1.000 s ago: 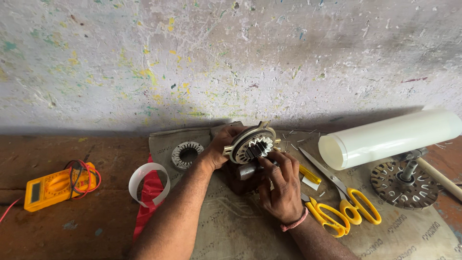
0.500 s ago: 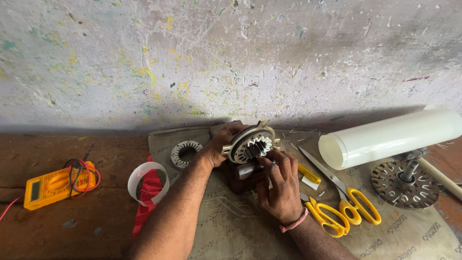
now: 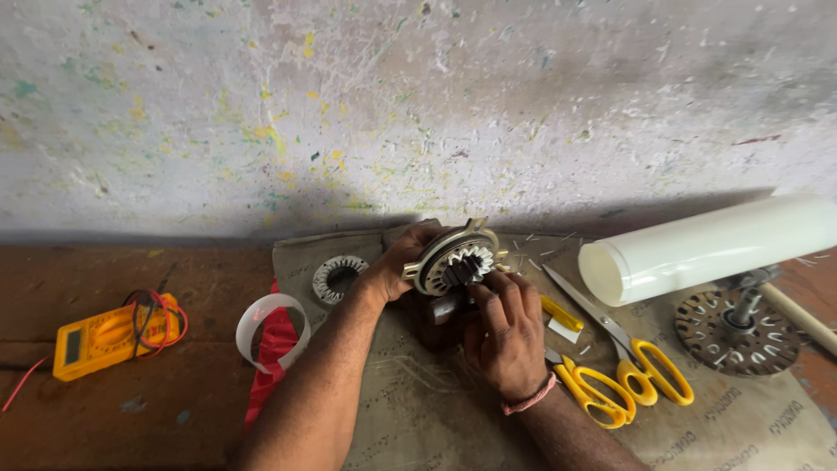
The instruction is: The person works on a fan motor stator held in a vise, using a screwdriver to arrange the internal windings and then using shears to cut and trim small pieces of white insulation material.
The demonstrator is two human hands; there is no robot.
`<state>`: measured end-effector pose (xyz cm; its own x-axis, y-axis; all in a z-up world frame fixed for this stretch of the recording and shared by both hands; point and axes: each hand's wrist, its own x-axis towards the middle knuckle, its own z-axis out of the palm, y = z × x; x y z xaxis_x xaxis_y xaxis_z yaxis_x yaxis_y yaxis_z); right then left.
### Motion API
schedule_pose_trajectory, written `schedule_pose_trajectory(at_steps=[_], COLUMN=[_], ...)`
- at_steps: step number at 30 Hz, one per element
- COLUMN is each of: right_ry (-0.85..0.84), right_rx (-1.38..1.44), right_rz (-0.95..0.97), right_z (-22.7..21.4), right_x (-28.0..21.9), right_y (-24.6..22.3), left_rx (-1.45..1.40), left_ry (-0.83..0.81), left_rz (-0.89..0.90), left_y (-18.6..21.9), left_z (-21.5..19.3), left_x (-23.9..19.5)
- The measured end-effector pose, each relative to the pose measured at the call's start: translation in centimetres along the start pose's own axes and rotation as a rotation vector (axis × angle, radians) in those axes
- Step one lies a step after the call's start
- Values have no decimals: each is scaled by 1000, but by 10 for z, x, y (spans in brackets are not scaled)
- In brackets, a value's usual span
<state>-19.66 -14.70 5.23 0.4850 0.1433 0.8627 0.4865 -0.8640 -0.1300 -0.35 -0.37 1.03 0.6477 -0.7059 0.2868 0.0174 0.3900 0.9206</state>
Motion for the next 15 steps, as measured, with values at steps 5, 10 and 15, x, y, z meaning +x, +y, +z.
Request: schedule_pose_trajectory(at_steps=[5,10,15], right_ry=[119,314,-549], right_rx=[489,882,11], right_rz=[277,999,613], right_z=[-10,-53,-61], right_x=[-12,-1,-31], right_y=[34,100,115], left_rx=[-85,96,251], left_ry=[72,173,211], left_rz=[90,157,78], left_y=[1,12,16], left_z=[8,11,16], left_x=[-9,-2,-6])
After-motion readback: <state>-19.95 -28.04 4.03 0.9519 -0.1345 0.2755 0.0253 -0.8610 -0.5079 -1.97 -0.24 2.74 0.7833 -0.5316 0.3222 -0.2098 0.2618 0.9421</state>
